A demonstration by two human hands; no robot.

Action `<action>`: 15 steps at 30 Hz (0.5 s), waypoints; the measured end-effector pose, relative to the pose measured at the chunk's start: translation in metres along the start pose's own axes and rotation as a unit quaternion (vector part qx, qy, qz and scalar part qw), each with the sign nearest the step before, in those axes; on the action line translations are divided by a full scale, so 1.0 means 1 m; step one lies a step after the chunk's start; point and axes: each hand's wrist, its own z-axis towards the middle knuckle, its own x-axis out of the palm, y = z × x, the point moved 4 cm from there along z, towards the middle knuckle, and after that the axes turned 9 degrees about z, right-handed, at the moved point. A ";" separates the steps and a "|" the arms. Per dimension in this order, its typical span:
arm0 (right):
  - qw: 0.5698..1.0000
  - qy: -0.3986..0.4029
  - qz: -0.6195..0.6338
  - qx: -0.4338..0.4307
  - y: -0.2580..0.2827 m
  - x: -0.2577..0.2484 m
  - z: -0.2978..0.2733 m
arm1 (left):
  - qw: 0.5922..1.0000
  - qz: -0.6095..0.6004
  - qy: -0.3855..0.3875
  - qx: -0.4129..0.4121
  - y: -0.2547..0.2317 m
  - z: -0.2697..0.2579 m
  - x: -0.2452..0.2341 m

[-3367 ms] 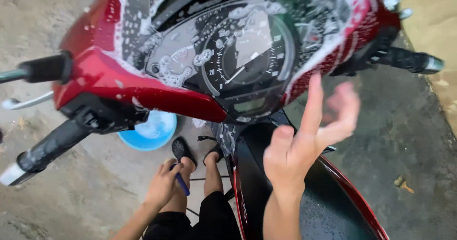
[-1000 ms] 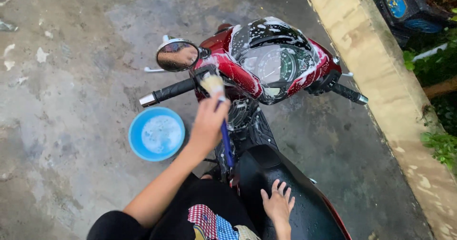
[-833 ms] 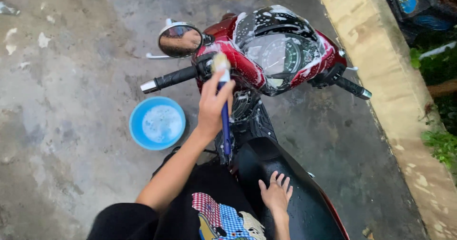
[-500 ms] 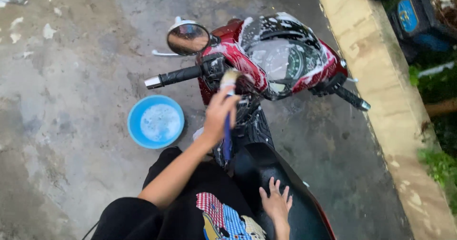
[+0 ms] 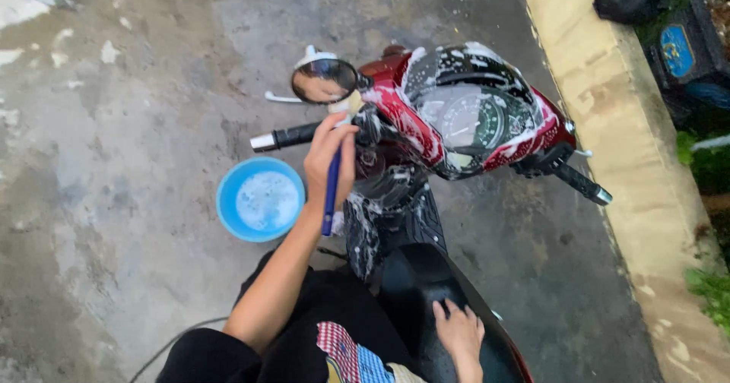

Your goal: The person is washing a red motor scooter using a brush and soapy water.

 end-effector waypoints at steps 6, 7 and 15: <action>0.999 -0.030 0.000 -0.027 0.023 -0.035 0.002 | 0.998 0.000 0.053 -0.041 0.023 -0.045 -0.022; 0.999 -0.024 -0.004 -0.030 0.023 -0.037 0.003 | 0.998 0.045 0.037 -0.027 0.022 -0.036 -0.032; 0.979 -0.111 0.023 -0.169 0.089 -0.052 0.007 | 0.999 0.003 0.041 -0.007 0.007 -0.033 -0.017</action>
